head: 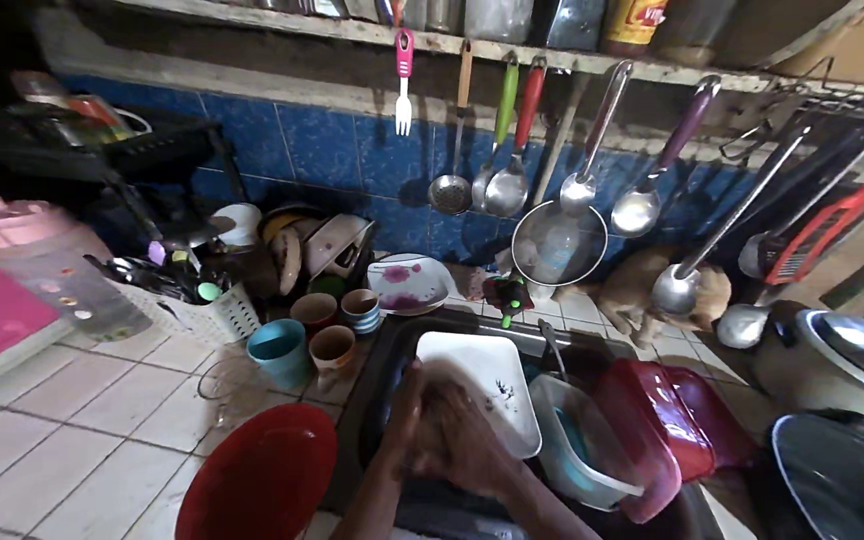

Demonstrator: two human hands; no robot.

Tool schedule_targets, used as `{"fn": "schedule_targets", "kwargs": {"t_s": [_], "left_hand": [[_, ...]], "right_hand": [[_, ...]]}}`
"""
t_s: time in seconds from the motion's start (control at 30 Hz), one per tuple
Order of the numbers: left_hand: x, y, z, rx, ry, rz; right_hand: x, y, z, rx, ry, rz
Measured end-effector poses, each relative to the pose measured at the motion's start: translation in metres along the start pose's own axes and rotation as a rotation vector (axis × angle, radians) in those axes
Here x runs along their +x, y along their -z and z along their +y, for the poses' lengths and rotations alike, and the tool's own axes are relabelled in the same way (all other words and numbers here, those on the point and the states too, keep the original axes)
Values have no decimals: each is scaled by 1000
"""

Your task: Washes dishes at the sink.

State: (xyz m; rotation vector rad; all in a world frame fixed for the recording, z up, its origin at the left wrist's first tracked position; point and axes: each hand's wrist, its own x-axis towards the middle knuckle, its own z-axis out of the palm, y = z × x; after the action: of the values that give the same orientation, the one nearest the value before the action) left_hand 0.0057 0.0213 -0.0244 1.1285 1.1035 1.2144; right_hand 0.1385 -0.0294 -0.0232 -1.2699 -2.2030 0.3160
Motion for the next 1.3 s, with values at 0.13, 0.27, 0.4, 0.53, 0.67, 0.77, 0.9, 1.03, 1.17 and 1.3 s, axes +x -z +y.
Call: {"fn": "schedule_targets", "kwargs": {"t_s": [0.13,0.27,0.4,0.53,0.67,0.77,0.9,1.03,1.17,1.3], "left_hand": [[7,21,27,-9,-20,-105],[4,46,19,159,-183,-455],[-26,38,59,297,82,-656],[-35,15,36,-78,133,-556],[-45,-1,30,-156,94,-356],[-52,-1,30,-87,8,-399],[-61,-12,36,-217,19,-276],[-39,-20,36,-310,-122,-38],[1,-14,48,4,-260,12],[65,-27,65,531,-389,36]], "right_hand": [[-20,27,-5,-329,246,74],[8,125,-13,-33,135,-189],[36,184,0,410,-148,-297],[43,152,31,527,27,395],[30,60,-15,446,147,464],[41,29,-15,241,142,567],[73,61,27,196,-320,748],[42,25,-8,137,-303,655],[-8,-15,-15,313,-292,546],[-45,15,-11,270,-321,444]]}}
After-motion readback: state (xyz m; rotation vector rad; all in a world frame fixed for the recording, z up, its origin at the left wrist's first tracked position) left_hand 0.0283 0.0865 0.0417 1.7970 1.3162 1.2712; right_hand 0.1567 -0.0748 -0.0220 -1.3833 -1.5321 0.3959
